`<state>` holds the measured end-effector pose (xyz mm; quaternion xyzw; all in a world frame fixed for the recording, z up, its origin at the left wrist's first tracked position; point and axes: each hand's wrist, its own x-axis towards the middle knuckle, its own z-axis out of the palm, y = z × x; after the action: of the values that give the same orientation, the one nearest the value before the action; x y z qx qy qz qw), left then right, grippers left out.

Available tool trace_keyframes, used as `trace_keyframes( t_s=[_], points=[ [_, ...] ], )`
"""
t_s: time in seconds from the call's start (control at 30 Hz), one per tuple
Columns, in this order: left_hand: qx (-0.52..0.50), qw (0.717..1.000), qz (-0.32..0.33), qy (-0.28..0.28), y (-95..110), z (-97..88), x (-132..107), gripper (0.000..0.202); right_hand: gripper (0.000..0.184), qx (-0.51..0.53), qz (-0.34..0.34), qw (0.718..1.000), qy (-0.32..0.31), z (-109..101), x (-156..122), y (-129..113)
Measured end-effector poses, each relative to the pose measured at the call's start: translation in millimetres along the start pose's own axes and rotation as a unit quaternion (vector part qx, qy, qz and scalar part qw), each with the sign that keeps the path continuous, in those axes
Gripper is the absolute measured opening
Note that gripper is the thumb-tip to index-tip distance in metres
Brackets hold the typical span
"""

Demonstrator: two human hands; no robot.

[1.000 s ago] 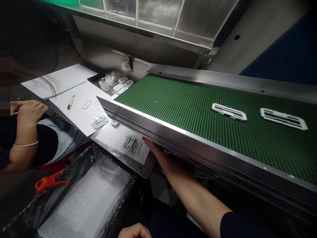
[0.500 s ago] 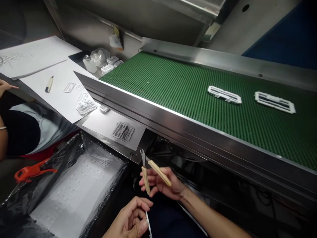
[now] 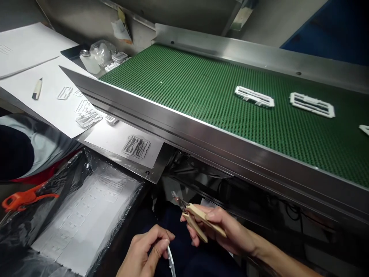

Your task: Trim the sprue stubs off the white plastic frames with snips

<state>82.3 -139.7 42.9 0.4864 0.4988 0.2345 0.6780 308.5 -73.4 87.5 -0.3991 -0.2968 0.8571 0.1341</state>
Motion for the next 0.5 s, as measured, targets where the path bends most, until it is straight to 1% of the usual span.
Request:
trace_keyframes(
  t_s=[0.07,0.13,0.17,0.2,0.27,0.33,0.4,0.5],
  points=[
    [0.019,1.0,-0.012,-0.013,2,-0.6,0,0.03,0.047,-0.116,0.051,0.992,0.016,1,-2,-4],
    [0.034,0.999,-0.03,-0.027,5,-2.3,2,0.032,0.04,-0.23,0.107,0.967,0.003,1,-6,-10],
    [0.034,0.998,-0.039,-0.031,7,-3.3,3,0.033,0.038,-0.288,0.12,0.95,-0.009,1,-8,-14],
    [0.025,0.998,-0.048,-0.034,9,-4.1,4,0.033,0.037,-0.348,0.12,0.93,-0.018,0,-12,-18],
    [-0.011,0.997,-0.061,-0.044,11,-5.1,6,0.034,0.039,-0.456,0.095,0.885,-0.014,-2,-19,-25],
    [-0.043,0.995,-0.072,-0.057,13,-5.0,8,0.036,0.043,-0.529,0.072,0.846,-0.002,-3,-24,-29],
    [-0.043,0.994,-0.078,-0.067,15,-4.2,8,0.037,0.046,-0.568,0.063,0.82,0.003,-4,-26,-32],
    [-0.017,0.995,-0.075,-0.071,17,-3.2,8,0.037,0.047,-0.601,0.043,0.798,-0.005,-4,-24,-33]
  ],
)
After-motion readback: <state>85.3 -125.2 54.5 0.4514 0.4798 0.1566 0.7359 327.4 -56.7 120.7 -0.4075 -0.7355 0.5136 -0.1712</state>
